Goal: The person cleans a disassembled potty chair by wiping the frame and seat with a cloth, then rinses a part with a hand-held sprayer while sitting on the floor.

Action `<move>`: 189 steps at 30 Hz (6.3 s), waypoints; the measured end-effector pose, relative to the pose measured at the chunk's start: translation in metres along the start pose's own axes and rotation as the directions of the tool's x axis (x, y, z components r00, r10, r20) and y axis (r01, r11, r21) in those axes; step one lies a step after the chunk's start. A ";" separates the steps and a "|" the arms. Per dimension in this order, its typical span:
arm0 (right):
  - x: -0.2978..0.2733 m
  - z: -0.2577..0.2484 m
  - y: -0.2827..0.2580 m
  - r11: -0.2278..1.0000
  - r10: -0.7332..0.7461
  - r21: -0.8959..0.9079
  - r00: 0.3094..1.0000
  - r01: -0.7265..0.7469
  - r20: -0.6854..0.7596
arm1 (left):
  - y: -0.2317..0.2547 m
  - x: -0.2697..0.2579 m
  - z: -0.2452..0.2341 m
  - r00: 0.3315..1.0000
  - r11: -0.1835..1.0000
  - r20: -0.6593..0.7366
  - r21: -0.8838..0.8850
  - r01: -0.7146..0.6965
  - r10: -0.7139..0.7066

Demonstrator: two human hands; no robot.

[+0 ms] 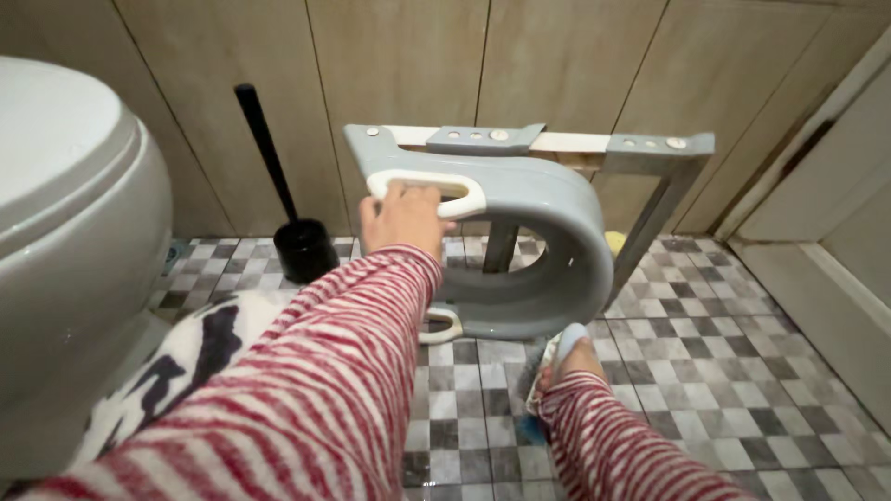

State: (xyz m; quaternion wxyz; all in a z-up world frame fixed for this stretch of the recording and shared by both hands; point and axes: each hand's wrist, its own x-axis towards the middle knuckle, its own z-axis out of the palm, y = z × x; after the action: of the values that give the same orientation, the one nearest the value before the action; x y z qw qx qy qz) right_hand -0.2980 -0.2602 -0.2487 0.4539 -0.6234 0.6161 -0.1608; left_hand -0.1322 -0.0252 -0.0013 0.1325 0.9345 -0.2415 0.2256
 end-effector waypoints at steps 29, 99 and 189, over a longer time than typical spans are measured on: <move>-0.052 0.096 0.018 0.618 -0.261 -0.586 0.840 0.524 0.477 | 0.025 -0.008 -0.048 0.991 0.988 0.117 -0.134 0.082 -0.066; -0.082 0.109 0.004 0.458 -0.352 -0.480 0.648 0.749 0.675 | 0.024 -0.030 0.015 0.943 0.936 -0.176 -0.165 -0.311 0.282; -0.181 0.103 0.004 0.818 -0.569 0.298 0.613 0.492 0.548 | -0.008 -0.258 0.073 0.545 0.474 0.450 -0.269 0.838 -0.708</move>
State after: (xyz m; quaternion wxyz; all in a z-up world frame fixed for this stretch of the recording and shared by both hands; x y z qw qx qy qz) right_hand -0.2569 -0.0561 -0.2419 0.5963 -0.7666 0.2103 -0.1120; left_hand -0.3036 0.0562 -0.1904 0.4001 0.9023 0.1505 -0.0560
